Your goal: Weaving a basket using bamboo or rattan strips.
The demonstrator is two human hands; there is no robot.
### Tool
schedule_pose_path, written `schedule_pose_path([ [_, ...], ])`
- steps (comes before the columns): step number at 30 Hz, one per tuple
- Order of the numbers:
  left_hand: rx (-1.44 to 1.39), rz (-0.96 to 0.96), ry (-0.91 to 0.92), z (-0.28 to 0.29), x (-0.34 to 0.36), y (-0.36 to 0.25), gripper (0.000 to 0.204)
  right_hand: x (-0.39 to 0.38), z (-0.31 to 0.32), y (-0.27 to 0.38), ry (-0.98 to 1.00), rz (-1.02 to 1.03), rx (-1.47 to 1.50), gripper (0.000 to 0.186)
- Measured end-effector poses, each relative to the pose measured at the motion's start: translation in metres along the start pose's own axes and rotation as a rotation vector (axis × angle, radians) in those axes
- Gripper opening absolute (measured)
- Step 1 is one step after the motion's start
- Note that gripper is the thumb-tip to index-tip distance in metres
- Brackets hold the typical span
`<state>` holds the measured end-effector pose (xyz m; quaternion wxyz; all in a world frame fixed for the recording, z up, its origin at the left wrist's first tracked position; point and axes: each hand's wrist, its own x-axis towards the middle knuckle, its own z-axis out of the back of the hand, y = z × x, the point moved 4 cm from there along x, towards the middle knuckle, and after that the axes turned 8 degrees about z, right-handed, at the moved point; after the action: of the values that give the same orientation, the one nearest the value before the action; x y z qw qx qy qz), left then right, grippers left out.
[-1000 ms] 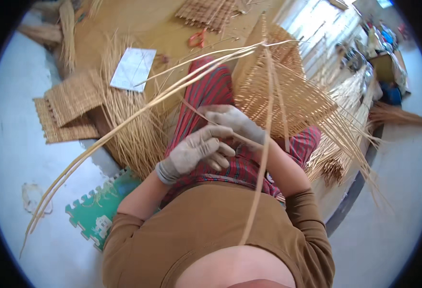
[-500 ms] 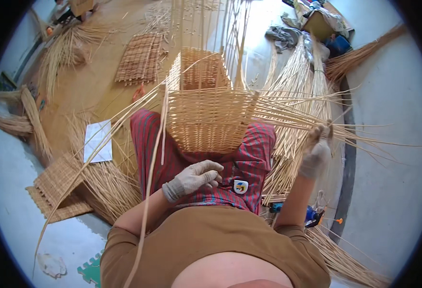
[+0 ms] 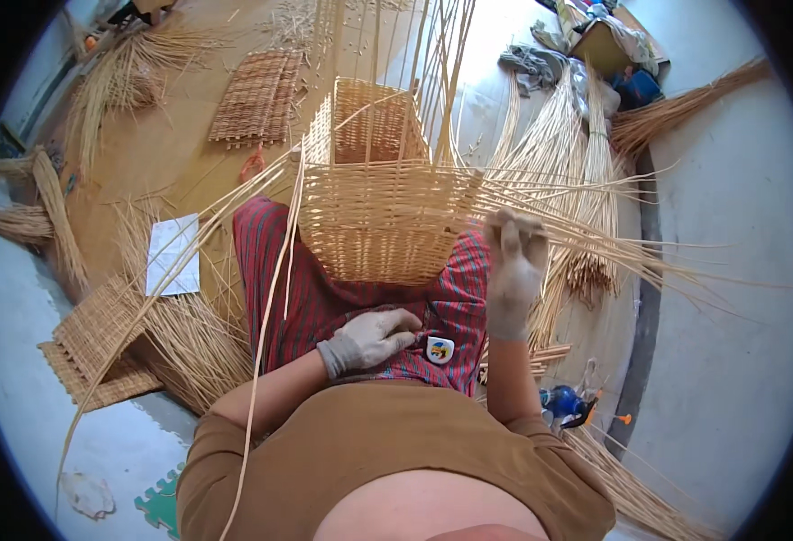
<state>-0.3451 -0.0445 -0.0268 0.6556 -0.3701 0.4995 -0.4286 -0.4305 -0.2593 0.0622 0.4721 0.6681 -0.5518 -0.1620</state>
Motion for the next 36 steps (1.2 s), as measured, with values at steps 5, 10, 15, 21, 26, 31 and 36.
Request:
schedule_pose_path([
  [5,0.394,-0.268,-0.207,0.023,0.01,-0.044,0.028,0.038,-0.024,-0.047,0.006,0.043,-0.064,0.013],
  [10,0.925,-0.612,-0.937,0.112,0.043,-0.096,0.059,0.056,-0.038,-0.073,0.036,-0.177,-0.236,0.016],
  [15,1.119,-0.433,-0.799,0.137,0.086,-0.084,0.088,0.076,-0.034,-0.038,0.071,-0.192,-0.367,0.019],
  [21,1.055,-0.247,-0.866,0.129,0.095,-0.091,0.103,0.149,-0.136,-0.028,0.489,0.439,-0.961,0.045],
  [26,1.056,-0.115,-0.86,0.129,0.098,-0.098,0.099,0.152,-0.147,0.0,0.593,0.124,-1.122,0.069],
  [31,0.939,-0.251,-0.918,0.13,0.098,-0.095,0.064,0.08,0.002,0.035,0.378,-0.128,-0.961,0.028],
  [36,0.844,-0.459,-1.131,0.115,0.085,-0.089,0.056,0.041,0.067,0.071,-0.086,0.055,-0.65,0.033],
])
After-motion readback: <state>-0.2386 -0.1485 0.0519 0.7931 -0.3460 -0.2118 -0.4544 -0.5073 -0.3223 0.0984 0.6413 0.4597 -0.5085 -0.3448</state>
